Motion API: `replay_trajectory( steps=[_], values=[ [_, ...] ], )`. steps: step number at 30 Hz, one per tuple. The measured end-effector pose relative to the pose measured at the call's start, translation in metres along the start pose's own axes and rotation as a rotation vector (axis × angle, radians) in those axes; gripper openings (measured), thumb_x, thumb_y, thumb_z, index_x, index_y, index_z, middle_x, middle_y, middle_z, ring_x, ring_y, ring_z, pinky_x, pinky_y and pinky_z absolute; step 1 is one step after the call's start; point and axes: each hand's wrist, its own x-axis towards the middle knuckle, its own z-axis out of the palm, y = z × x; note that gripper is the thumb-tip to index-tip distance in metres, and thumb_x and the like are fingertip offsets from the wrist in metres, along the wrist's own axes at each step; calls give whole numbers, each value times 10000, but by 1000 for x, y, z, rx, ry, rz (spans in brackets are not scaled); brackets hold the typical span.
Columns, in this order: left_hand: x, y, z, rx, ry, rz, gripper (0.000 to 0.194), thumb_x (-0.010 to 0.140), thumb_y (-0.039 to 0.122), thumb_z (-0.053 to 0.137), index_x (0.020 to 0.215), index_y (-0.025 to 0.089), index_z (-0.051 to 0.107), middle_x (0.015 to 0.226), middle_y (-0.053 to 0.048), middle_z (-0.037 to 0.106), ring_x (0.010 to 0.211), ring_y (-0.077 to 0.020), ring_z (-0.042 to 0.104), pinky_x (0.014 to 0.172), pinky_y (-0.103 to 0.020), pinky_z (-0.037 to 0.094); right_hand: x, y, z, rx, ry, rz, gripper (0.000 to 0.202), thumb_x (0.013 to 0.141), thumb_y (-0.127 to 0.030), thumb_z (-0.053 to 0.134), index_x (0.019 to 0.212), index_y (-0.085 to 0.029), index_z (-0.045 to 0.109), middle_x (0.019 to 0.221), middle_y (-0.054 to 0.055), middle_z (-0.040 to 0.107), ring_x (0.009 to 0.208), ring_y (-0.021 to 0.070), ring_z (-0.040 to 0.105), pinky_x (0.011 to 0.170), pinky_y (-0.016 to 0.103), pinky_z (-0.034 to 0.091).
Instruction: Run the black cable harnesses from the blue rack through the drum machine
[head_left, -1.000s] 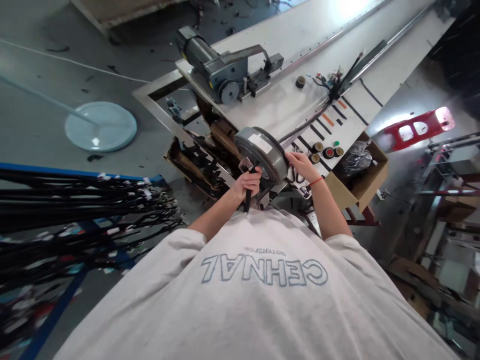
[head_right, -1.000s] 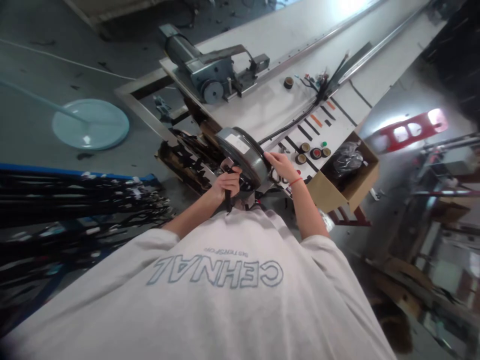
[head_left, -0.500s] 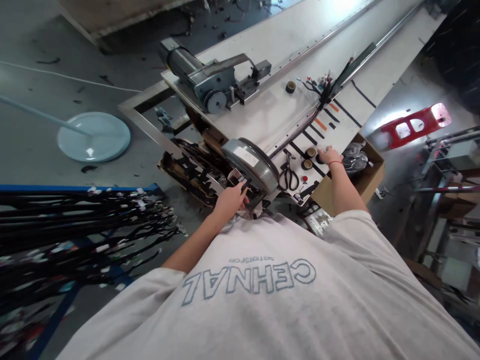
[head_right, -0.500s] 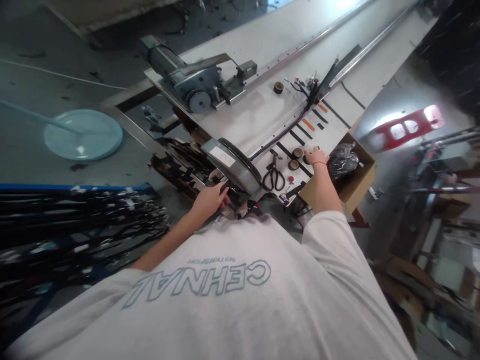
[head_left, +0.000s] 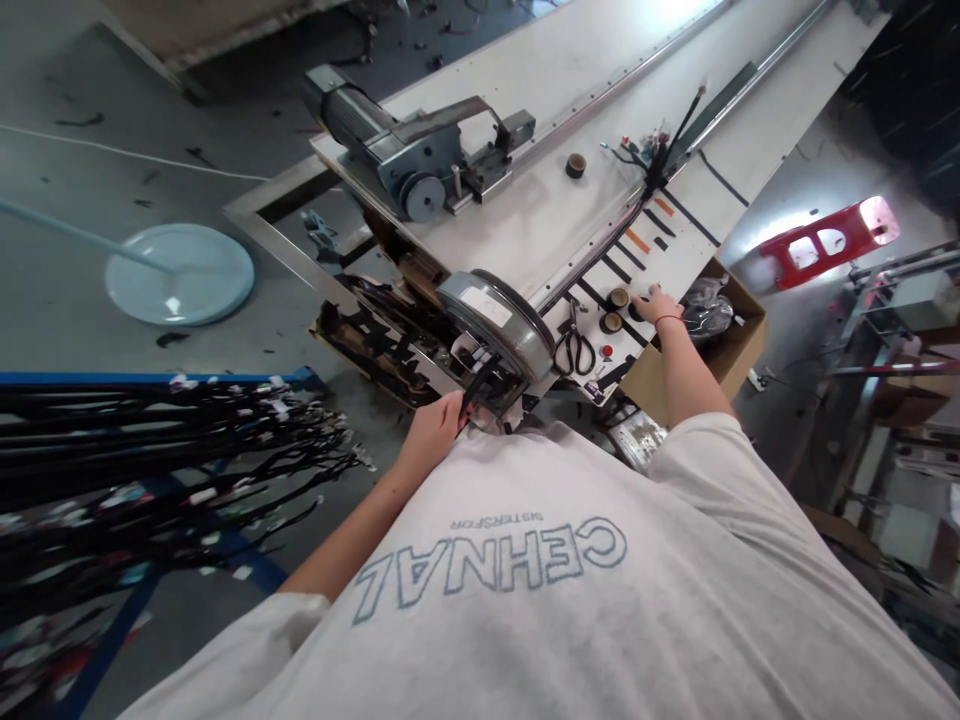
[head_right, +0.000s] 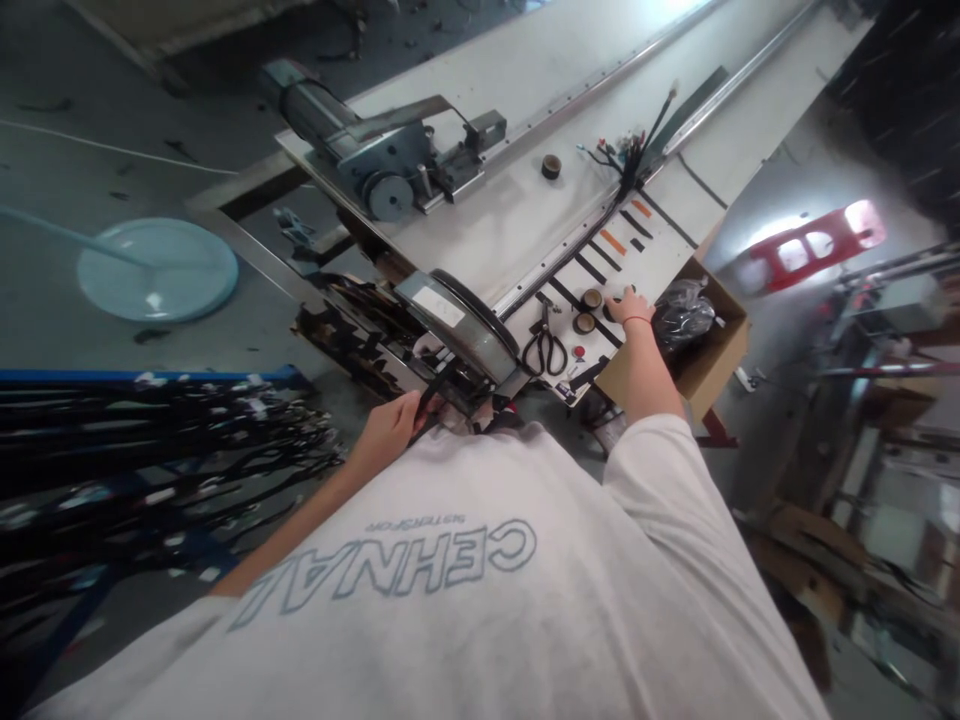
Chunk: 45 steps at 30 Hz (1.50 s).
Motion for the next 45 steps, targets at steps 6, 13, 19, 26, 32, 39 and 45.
replay_trajectory(
  steps=[6,13,19,26,32,39,45],
  values=[
    [-11,-55,-7,-240,-397,-180,614,847,679,304,539,209,554,419,-14,475,410,-145,397,447,-260,321,-3,-1,0,-5,1,-1,661,884,-598,447,1375,-154,446,1330,215,537,1259,326,474,1044,538,300],
    [-4,-57,-8,-210,-170,22,474,852,614,395,771,207,625,655,-17,583,658,-178,512,639,-270,433,-2,-2,-16,76,5,-4,616,864,-540,521,1329,-137,494,1310,211,557,1241,336,486,1048,535,308],
    [30,-10,-8,-206,213,65,387,913,472,354,775,188,577,666,-18,560,651,-155,504,656,-252,423,-139,-63,-26,570,162,-462,497,958,-464,336,1393,-236,412,1134,106,640,1032,251,597,903,404,464],
    [46,3,-37,-165,198,233,409,914,462,381,810,155,632,660,-5,584,618,-138,499,631,-241,411,-285,-173,60,948,-401,-692,485,878,-384,569,1310,-233,409,670,-42,621,573,163,589,624,301,495],
    [52,-2,-40,-131,163,312,433,940,457,370,824,141,643,683,-16,623,635,-141,525,629,-244,410,-237,-215,91,1180,-498,-394,251,902,-394,553,1063,-221,468,573,-77,569,397,115,520,417,222,391],
    [69,-32,-14,159,-18,296,407,962,427,375,809,161,641,740,-70,673,697,-189,593,694,-281,434,-245,-211,83,952,-71,-739,149,972,-301,392,980,-227,521,766,3,633,670,153,637,709,309,523],
    [71,-36,-1,294,-20,229,391,980,392,350,975,138,648,863,-135,703,805,-257,654,745,-334,464,-230,-228,58,429,189,-989,482,931,-288,460,1389,-143,426,1219,163,580,1176,280,530,1052,462,399]
  ],
)
